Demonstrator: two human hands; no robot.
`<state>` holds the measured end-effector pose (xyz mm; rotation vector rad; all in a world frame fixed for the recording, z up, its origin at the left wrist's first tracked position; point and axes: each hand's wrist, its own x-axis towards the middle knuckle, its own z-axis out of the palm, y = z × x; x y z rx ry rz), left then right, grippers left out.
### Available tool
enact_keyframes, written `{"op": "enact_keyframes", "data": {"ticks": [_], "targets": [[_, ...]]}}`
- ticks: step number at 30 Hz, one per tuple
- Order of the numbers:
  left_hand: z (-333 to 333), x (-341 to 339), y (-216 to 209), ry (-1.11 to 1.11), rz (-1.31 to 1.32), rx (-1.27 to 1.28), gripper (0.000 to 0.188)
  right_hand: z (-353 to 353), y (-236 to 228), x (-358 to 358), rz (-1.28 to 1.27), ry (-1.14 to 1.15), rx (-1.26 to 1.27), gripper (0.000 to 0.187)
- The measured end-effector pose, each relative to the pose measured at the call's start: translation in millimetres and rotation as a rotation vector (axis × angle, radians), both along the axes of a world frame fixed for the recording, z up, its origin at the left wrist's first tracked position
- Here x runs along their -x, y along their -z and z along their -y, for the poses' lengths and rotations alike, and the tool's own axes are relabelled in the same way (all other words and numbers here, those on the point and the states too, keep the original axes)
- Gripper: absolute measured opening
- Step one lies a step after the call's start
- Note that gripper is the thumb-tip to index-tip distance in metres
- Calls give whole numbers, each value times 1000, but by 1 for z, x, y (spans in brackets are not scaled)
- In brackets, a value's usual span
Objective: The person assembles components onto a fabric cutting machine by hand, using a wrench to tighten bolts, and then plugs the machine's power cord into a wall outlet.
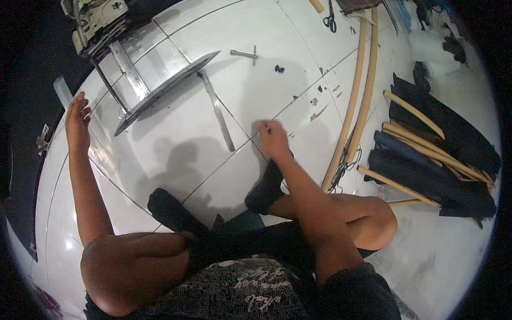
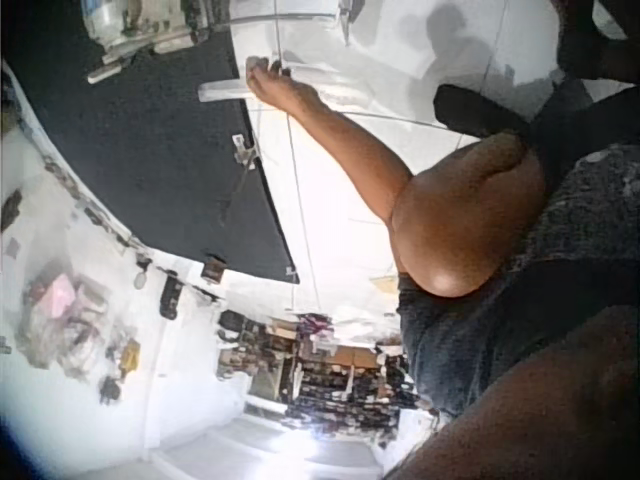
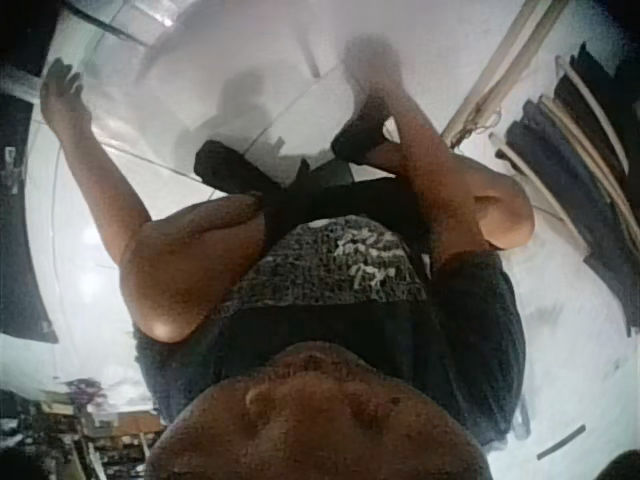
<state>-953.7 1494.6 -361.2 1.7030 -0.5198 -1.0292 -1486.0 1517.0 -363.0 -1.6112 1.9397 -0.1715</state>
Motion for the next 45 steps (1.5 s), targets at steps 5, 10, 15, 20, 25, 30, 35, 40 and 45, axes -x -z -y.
{"op": "enact_keyframes", "data": {"ticks": [5,10,15,20,25,30,35,40,45], "targets": [[-7,-16,1,-136,27,50,42,37,-3,21,-488,-187,345,46],[-22,-27,4,-205,114,13,37,21,21,31,-697,-221,407,47],[-66,-79,30,-256,247,111,32,46,18,8,-481,-51,241,34],[-50,-37,25,-144,417,-260,53,42,26,20,-268,-41,530,52],[-65,-48,22,-70,542,-358,88,19,-2,-72,209,-340,436,48],[-49,-21,6,12,622,-450,91,-14,-29,-134,413,-674,174,23],[-29,-30,13,-9,603,-443,77,-36,-35,-181,493,-760,89,17],[-38,-48,26,-54,553,-363,45,-40,-28,-198,488,-785,50,15],[-47,-56,21,-91,146,-189,29,-35,-30,-211,474,-765,-25,13]]}}
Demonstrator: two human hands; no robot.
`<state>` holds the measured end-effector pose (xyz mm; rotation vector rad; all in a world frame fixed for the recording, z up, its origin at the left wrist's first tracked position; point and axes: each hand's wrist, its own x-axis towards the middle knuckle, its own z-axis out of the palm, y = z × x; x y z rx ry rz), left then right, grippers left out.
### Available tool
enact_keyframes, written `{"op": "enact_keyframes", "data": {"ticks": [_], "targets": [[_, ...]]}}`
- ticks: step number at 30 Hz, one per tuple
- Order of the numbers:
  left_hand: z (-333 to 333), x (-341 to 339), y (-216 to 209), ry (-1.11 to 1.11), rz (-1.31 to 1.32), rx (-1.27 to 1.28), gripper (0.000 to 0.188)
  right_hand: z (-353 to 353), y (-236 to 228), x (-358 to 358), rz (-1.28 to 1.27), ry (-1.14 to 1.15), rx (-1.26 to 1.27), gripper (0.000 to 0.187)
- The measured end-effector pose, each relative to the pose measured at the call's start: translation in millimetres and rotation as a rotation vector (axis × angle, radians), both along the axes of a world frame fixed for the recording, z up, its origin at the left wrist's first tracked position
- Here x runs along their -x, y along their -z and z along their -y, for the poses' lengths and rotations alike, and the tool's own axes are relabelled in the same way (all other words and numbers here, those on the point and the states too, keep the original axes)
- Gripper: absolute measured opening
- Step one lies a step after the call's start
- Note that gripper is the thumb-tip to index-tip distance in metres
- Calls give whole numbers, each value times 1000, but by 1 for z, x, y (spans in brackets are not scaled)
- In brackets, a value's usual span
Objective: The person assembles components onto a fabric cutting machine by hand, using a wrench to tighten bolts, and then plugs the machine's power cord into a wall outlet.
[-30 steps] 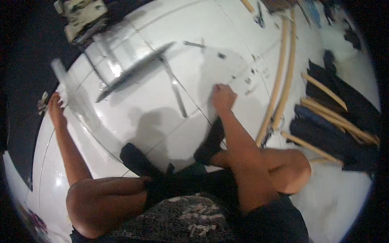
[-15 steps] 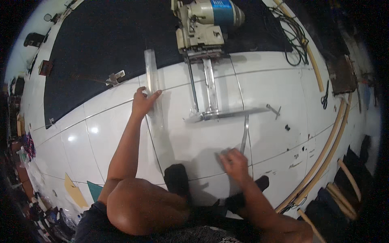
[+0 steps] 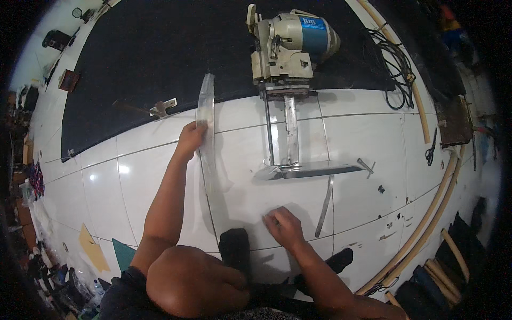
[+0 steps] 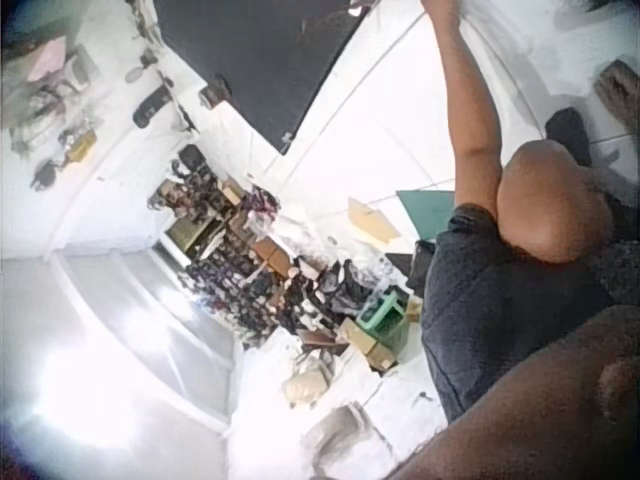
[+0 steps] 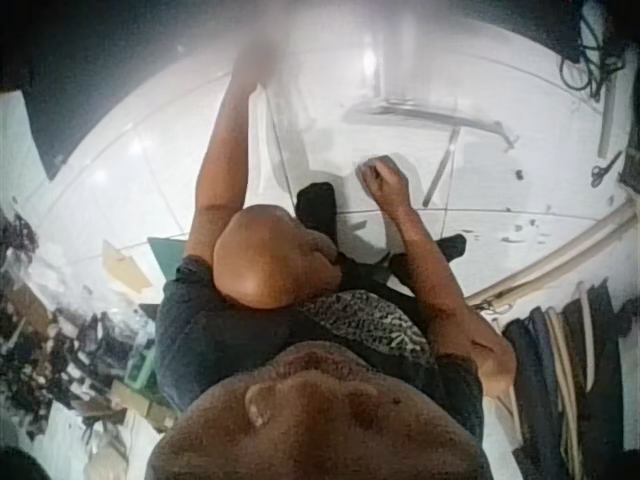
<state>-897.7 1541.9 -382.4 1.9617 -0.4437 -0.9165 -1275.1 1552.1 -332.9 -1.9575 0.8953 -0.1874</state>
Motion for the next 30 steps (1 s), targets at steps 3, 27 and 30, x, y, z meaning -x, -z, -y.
{"op": "enact_keyframes", "data": {"ticks": [3,27,30], "targets": [[-6,-2,1,7,-244,41,28,2,3,-30,42,15,-41,15],[-73,112,-12,-61,-681,299,30,3,35,-113,196,321,-363,25],[-80,109,-3,-78,-807,377,32,5,36,-110,197,285,-288,28]]}}
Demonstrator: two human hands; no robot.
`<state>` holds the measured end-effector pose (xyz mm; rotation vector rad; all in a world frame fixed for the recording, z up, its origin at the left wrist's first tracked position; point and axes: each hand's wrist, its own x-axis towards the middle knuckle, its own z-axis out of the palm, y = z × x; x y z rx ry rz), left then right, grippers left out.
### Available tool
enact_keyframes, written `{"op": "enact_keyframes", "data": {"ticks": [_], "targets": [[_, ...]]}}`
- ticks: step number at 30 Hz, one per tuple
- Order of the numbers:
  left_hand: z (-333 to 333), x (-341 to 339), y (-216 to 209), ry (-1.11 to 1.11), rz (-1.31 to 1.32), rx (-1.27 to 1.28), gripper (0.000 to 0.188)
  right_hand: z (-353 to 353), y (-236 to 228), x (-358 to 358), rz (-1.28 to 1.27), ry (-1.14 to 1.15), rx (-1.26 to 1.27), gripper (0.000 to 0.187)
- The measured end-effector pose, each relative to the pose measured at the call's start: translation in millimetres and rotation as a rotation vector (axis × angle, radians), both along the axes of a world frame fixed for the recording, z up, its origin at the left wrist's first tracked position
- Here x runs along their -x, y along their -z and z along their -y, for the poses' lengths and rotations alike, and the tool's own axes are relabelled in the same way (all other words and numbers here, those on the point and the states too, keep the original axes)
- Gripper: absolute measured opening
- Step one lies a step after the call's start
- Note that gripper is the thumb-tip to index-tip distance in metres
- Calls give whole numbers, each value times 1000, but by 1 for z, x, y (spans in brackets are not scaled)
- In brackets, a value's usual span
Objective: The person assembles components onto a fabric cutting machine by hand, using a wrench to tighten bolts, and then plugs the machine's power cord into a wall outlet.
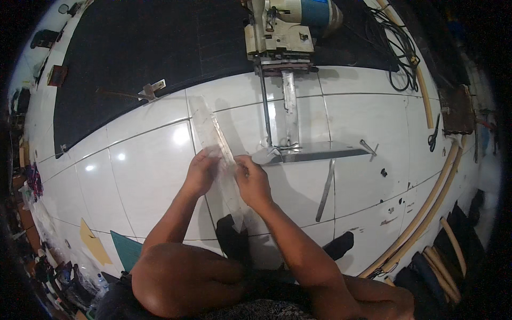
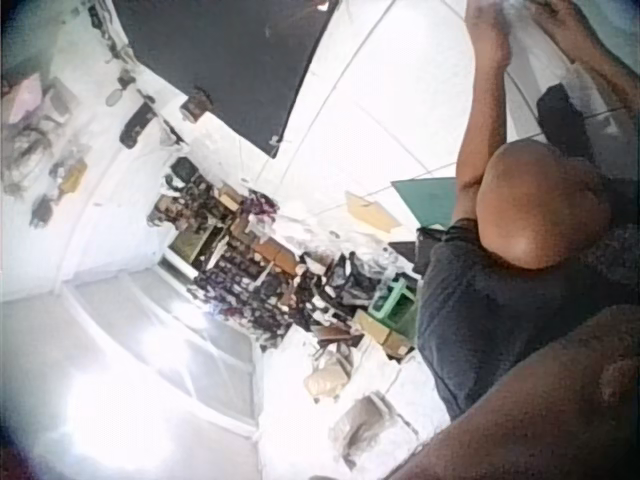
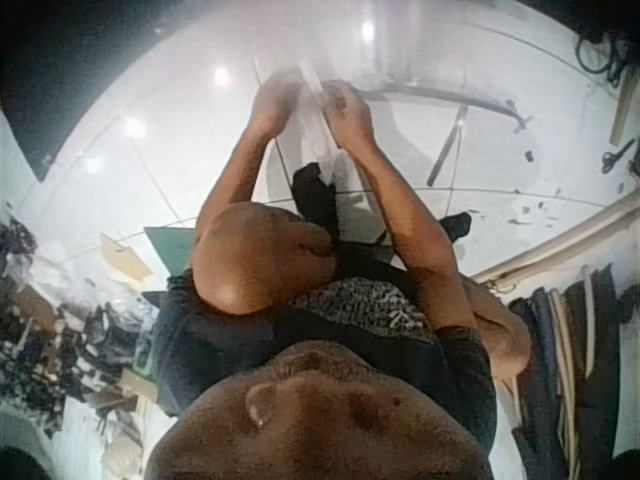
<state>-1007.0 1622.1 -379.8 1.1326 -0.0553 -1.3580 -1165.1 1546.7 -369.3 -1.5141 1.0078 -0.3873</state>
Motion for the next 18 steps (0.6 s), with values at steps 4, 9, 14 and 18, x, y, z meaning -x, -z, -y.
{"op": "enact_keyframes", "data": {"ticks": [4,9,14,18], "targets": [[-2,2,-4,-13,-108,67,35,3,-11,6,-39,-85,81,36],[-4,7,-11,-23,-138,32,38,1,-28,8,-99,-148,151,44],[6,31,-24,51,302,-74,43,-4,-26,11,-128,-148,131,44],[2,31,-23,75,292,-73,45,-5,-25,12,-92,-121,146,42]]}}
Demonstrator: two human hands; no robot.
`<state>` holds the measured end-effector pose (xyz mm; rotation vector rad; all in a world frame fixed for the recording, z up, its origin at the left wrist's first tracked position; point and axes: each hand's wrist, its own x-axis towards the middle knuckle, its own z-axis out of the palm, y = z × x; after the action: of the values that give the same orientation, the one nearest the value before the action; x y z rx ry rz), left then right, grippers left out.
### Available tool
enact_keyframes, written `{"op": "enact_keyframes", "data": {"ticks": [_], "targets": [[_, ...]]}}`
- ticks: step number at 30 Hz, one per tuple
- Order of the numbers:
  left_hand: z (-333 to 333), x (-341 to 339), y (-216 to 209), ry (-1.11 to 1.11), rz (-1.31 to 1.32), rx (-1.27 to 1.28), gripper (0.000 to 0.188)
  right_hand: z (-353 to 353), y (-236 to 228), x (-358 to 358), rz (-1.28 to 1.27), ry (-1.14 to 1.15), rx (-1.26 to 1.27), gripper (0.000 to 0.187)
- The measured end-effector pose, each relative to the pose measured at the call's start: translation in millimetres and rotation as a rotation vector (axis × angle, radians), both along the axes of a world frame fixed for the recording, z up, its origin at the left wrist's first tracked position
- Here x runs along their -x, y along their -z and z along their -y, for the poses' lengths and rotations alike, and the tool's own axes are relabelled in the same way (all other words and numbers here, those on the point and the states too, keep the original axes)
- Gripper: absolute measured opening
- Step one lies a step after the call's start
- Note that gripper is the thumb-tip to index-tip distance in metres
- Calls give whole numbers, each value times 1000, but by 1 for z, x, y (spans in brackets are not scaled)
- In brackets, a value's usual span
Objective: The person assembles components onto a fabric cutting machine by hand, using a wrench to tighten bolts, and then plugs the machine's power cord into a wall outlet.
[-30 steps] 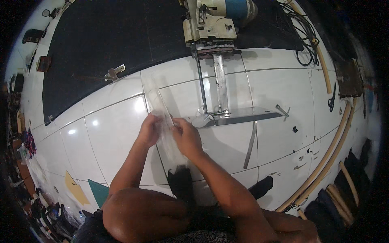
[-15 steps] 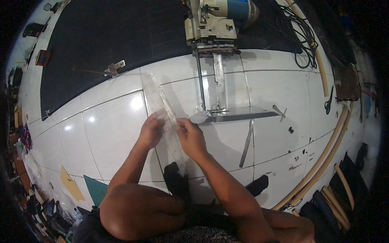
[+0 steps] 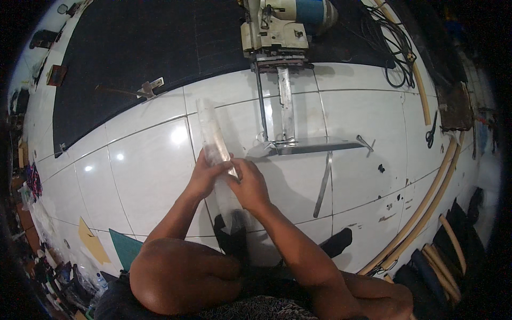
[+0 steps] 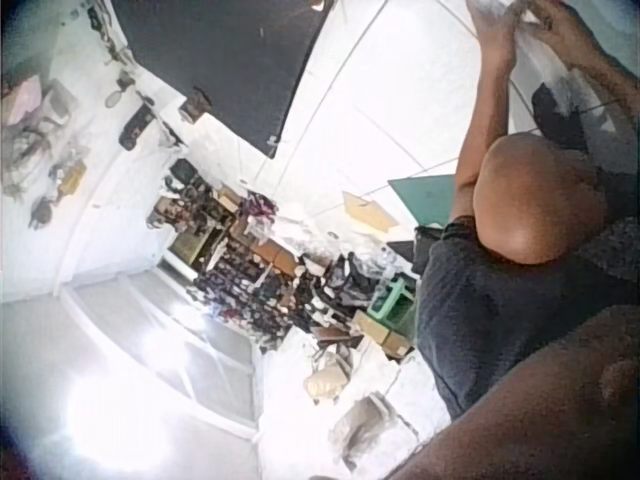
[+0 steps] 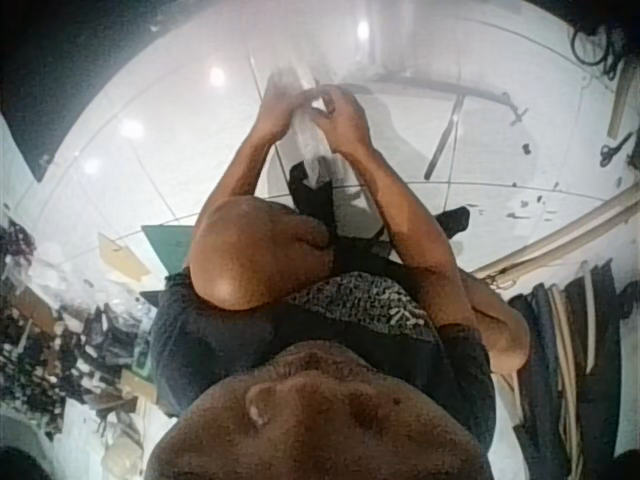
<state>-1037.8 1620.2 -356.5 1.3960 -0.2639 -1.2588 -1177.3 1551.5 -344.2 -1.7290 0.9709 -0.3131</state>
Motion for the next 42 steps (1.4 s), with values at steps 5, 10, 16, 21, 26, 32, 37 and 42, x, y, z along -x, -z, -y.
{"op": "enact_keyframes", "data": {"ticks": [5,10,16,21,26,32,37,42], "targets": [[-7,-7,-1,-57,-223,85,36,7,-9,1,-11,-11,-58,42],[-17,-7,16,-82,-299,109,30,6,-2,8,-6,-60,72,44],[-14,-8,13,-7,-270,87,27,5,1,13,-82,-98,108,43],[-20,-12,20,-31,-322,75,32,2,2,12,-76,-133,79,43],[-20,-9,19,-22,-300,71,36,2,3,16,-54,-149,33,38],[-14,-6,10,-13,-264,1,33,4,-6,15,-80,-79,-62,34],[-11,-7,9,-6,-321,2,26,6,-5,15,-37,11,-142,31],[-1,1,-2,27,-192,-68,23,9,-1,17,-83,20,-151,31]]}}
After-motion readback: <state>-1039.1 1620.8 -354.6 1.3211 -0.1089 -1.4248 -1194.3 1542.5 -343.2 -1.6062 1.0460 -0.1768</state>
